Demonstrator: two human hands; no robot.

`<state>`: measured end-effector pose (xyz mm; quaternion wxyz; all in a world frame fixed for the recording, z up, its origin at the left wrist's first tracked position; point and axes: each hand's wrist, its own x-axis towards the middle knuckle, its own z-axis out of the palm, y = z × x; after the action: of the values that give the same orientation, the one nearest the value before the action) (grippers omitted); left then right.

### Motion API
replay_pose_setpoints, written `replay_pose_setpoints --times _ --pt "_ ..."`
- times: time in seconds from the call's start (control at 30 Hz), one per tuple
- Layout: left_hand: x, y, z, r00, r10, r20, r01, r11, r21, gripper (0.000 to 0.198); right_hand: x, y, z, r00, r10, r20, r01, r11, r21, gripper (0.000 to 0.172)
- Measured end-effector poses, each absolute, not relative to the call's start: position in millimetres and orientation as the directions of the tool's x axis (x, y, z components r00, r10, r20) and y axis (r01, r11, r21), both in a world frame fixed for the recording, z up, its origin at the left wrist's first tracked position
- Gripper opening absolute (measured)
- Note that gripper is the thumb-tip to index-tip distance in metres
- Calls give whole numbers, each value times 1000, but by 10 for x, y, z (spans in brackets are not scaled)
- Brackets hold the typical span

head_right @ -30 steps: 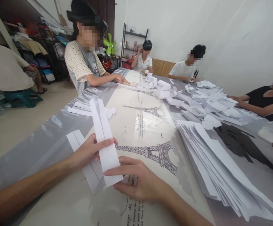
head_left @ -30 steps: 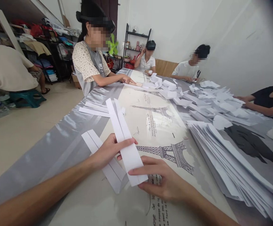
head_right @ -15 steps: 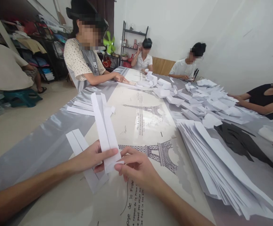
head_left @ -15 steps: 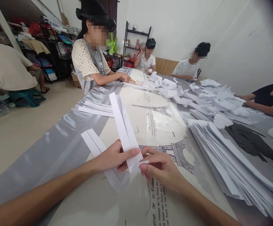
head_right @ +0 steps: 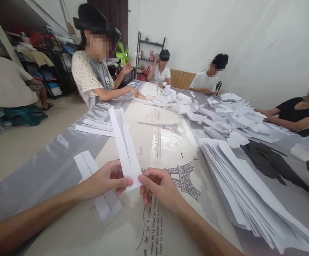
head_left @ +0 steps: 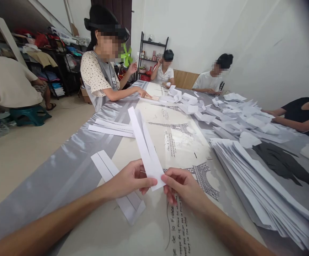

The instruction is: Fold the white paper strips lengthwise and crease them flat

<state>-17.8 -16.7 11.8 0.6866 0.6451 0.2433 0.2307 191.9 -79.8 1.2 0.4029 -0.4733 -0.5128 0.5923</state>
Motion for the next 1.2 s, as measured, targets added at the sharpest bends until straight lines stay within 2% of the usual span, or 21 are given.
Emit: replay_pose_setpoints --times 0.1,0.17,0.33,0.47,0.67,0.87,1.07,1.2 --pt "-183 -157 110 764 639 -90 59 69 996 27 1928 -795 11 -143 984 -108 15 -107 -994 40" --pt "-186 -154 90 772 619 -146 115 91 989 34 1934 -792 6 -109 988 -110 -6 -111 -994 40" --pt "-217 -137 50 803 571 -173 107 148 983 32 1952 -778 -30 -246 951 -188 -54 -207 -977 43" --pt "-230 -133 42 830 519 -202 110 204 973 32 1940 -771 -48 -313 930 -191 -17 -207 -978 42" --pt "-207 -137 8 813 565 -143 80 136 987 48 1953 -755 -92 -242 956 -166 -48 -183 -982 42" --pt "-264 -126 68 839 527 -134 94 101 990 49 1949 -759 -157 -356 917 -180 -100 -229 -968 43" --pt "-227 -169 40 853 513 -99 67 80 995 50 1923 -758 -144 -297 938 -179 -68 -208 -976 48" --pt "-197 -182 24 830 545 -121 78 101 992 45 1913 -759 -147 -329 929 -170 -61 -201 -978 48"
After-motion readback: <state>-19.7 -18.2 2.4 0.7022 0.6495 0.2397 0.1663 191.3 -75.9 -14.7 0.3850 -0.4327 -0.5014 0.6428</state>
